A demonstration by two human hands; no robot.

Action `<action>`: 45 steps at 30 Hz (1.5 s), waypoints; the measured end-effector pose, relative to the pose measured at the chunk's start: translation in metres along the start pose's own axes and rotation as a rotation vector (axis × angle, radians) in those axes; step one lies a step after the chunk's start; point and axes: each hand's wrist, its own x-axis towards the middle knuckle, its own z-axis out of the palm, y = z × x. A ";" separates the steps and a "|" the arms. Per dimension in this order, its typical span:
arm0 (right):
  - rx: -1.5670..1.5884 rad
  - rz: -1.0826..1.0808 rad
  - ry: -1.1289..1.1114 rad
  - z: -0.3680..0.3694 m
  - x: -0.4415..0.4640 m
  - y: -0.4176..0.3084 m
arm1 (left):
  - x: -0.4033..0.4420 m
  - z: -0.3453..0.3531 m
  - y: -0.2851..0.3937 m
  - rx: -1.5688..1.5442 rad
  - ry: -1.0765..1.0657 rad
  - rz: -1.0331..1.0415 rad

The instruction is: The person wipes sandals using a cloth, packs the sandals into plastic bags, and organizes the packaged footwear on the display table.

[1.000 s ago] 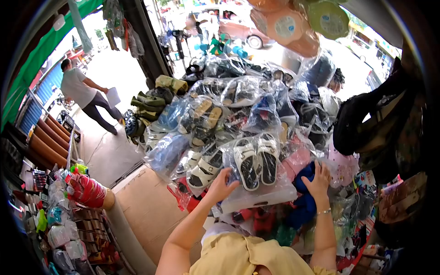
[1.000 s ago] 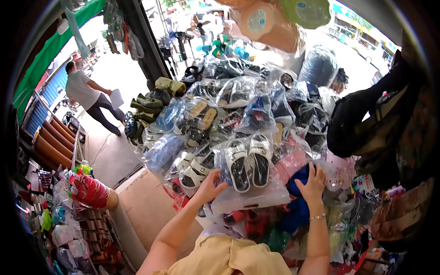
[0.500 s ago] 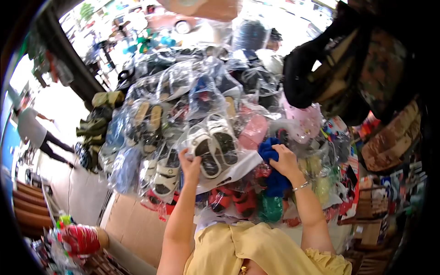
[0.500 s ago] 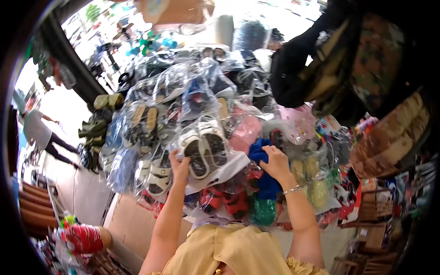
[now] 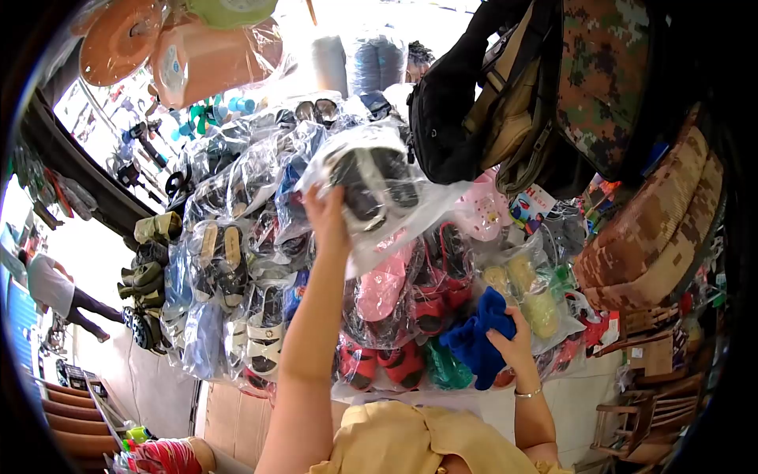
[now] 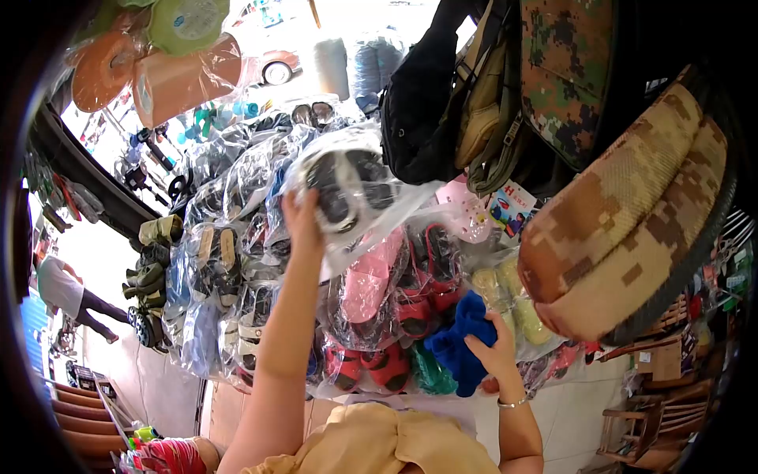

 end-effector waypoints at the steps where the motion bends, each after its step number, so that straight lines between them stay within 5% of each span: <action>1: 0.001 0.003 -0.013 -0.002 -0.002 -0.001 | 0.010 0.006 -0.022 0.099 -0.042 -0.017; 3: 0.018 0.053 -0.028 -0.006 -0.004 -0.012 | 0.023 0.007 -0.071 0.405 -0.184 -0.087; 6: -0.043 -0.029 -0.092 -0.011 0.006 -0.022 | -0.009 -0.041 -0.125 0.755 -0.455 0.361; 9: -0.192 -0.280 -0.083 -0.002 0.039 -0.054 | -0.045 -0.110 -0.113 1.073 -0.622 0.586; 11: -0.148 -0.215 -0.119 0.022 0.065 -0.089 | -0.069 -0.156 -0.083 1.326 -0.574 0.660; 15: -0.320 -0.659 -0.247 0.116 0.105 -0.129 | -0.096 -0.246 -0.048 1.703 -0.491 0.468; 19: -0.880 -0.971 -0.414 0.229 0.119 -0.029 | -0.110 -0.275 -0.049 1.707 -0.438 0.508; 25: -0.716 -0.622 -0.395 0.250 0.161 -0.038 | -0.110 -0.280 -0.054 1.614 -0.380 0.553; 29: -0.444 -0.754 -0.342 0.299 0.118 -0.126 | -0.106 -0.289 -0.062 1.533 -0.392 0.597; 33: -0.666 -0.940 -0.536 0.382 0.080 -0.036 | -0.102 -0.298 -0.059 1.480 -0.572 0.520; 36: -0.582 -0.727 -0.593 0.394 0.112 -0.046 | -0.100 -0.309 -0.059 1.391 -0.663 0.567; 41: -0.529 -0.804 -0.264 0.372 0.116 -0.112 | -0.098 -0.333 -0.064 1.343 -0.725 0.661; 42: -0.483 -0.710 -0.299 0.373 0.107 -0.107 | -0.099 -0.333 -0.071 1.329 -0.713 0.639; 43: -0.532 -0.886 -0.282 0.379 0.105 -0.070 | -0.099 -0.333 -0.072 1.320 -0.704 0.632; 45: -0.570 -0.820 -0.545 0.379 0.099 -0.014 | -0.098 -0.333 -0.076 1.302 -0.703 0.657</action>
